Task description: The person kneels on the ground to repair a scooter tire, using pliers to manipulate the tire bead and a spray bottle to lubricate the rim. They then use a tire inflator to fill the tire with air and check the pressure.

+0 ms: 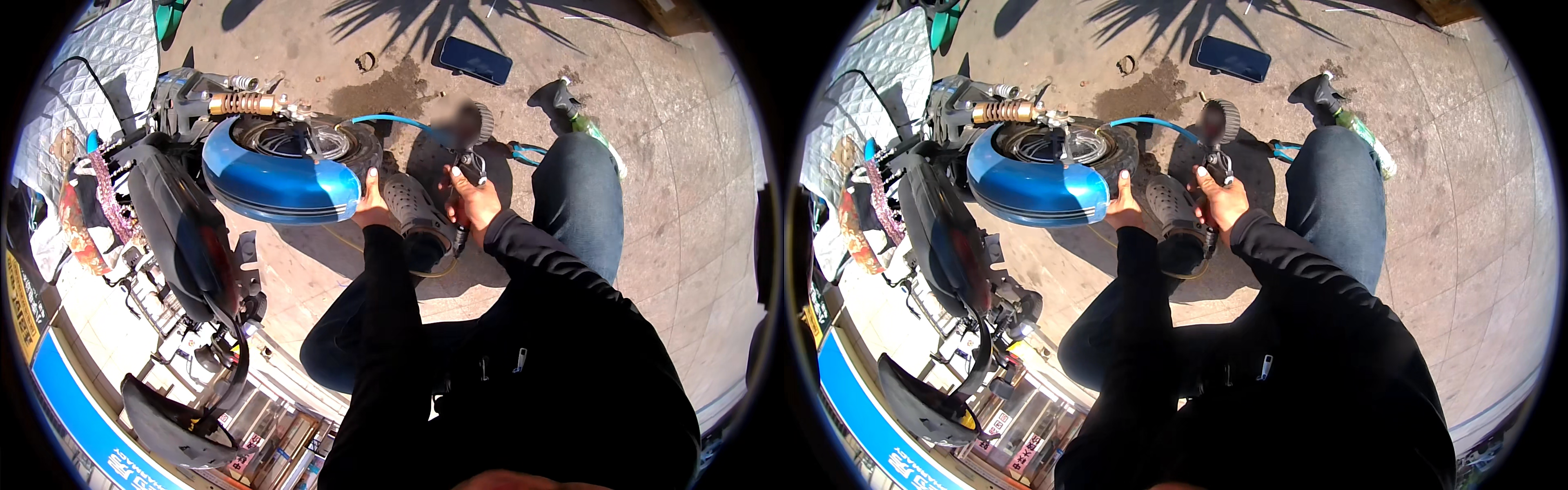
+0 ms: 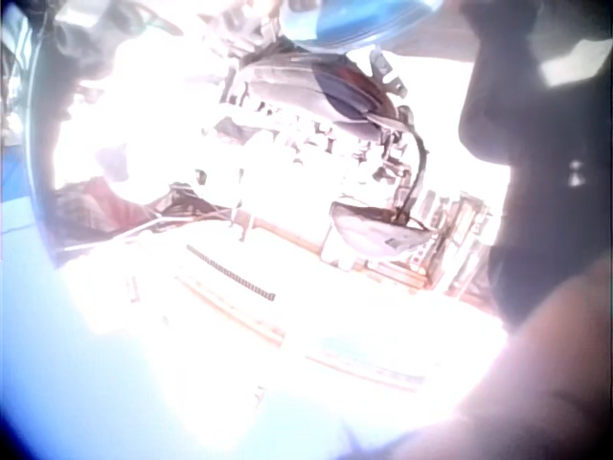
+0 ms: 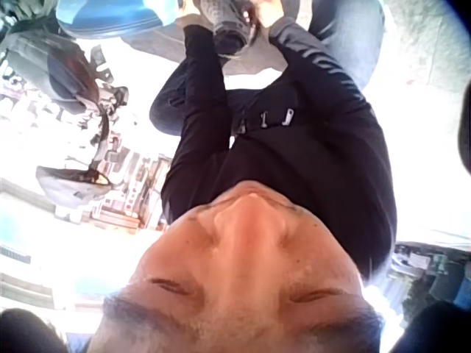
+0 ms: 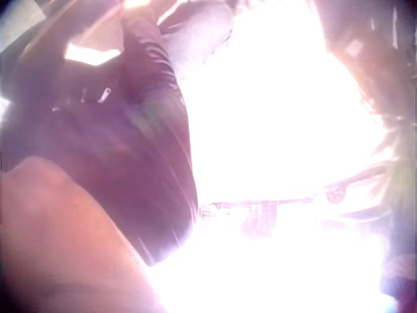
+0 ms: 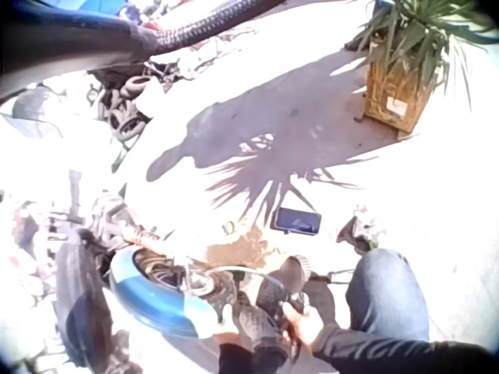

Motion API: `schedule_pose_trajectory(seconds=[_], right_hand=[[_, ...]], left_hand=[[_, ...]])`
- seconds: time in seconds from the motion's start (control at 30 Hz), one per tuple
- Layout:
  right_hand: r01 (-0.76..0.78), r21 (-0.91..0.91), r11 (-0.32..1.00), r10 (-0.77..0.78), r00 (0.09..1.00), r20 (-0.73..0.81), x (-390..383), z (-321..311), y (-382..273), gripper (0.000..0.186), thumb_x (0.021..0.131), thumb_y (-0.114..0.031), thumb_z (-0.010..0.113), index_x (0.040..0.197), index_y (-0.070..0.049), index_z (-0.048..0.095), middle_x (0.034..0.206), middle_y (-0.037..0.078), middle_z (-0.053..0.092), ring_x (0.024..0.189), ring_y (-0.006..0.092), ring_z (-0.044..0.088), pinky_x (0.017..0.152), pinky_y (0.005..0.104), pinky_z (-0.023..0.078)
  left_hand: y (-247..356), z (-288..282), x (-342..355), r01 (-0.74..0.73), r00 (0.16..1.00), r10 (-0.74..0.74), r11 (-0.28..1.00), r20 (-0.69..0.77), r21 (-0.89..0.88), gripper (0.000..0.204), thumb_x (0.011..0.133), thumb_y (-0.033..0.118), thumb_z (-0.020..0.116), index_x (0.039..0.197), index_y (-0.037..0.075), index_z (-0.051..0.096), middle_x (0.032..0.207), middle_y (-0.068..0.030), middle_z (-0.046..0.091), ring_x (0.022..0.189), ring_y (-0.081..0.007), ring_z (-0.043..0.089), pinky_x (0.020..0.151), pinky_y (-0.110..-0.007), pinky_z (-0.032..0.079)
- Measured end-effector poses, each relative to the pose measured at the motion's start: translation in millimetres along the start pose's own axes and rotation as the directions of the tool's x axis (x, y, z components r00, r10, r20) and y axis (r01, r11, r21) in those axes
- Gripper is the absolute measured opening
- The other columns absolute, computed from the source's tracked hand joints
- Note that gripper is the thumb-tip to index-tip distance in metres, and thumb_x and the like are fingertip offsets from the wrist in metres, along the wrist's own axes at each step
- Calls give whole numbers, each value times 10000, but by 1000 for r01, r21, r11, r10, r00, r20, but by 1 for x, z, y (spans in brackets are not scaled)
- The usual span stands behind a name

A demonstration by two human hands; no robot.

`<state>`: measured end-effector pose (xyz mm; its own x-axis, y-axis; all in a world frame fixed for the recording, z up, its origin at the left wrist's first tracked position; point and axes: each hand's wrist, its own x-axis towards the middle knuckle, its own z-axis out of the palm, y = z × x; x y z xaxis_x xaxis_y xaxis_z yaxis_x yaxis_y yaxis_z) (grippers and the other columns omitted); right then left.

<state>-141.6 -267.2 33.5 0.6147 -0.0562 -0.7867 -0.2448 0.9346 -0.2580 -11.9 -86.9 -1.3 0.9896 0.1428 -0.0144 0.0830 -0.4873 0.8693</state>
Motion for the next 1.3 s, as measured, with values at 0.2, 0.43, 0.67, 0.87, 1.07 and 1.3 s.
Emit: schedule_pose_trajectory(seconds=[0.2,0.43,0.67,0.87,1.07,1.3], right_hand=[[-50,22,999,50,999,-11,2,1,-10,348,991,-379,653,865,-79,531,729,28,521,454,109,414,427,302,392],[-74,-171,982,67,997,-47,18,26,-21,389,964,-395,691,790,-96,513,633,0,499,430,109,434,396,294,358],[-39,-185,982,27,997,-70,53,24,-51,435,962,-401,692,721,-85,515,591,-2,465,428,128,429,397,313,345],[-50,-249,967,40,998,-47,54,18,-33,456,955,-417,696,706,-84,512,583,9,481,418,143,445,388,322,347],[-106,-307,946,81,992,-93,64,10,-14,445,950,-405,708,705,-76,532,573,15,483,411,139,445,380,323,336],[-117,-633,765,50,991,-122,81,13,50,685,890,-615,679,654,27,642,551,144,612,545,259,650,555,408,505]], left_hand=[[11,19,1,46,999,-44,977,-15,206,781,775,252,898,1377,-67,517,1395,-196,572,1231,-277,549,1078,-394,397],[-4,15,6,116,969,-167,957,179,266,694,810,240,869,1335,-82,549,1345,-198,610,1154,-236,596,980,-366,462],[-21,6,-17,-18,1000,15,993,-21,-117,544,851,278,829,1168,-44,527,1021,-115,629,910,-199,573,835,-357,481],[-40,-11,0,-100,992,109,988,-68,121,408,848,228,833,1047,-23,581,996,-82,615,896,-183,559,793,-341,485],[-30,2,0,-167,986,166,986,-23,-26,482,846,173,826,1208,-43,592,1109,-110,664,987,-207,599,846,-349,505],[-40,-8,11,-129,992,126,969,25,211,563,852,294,827,1236,-65,624,1211,-170,676,1077,-271,622,971,-382,471]])
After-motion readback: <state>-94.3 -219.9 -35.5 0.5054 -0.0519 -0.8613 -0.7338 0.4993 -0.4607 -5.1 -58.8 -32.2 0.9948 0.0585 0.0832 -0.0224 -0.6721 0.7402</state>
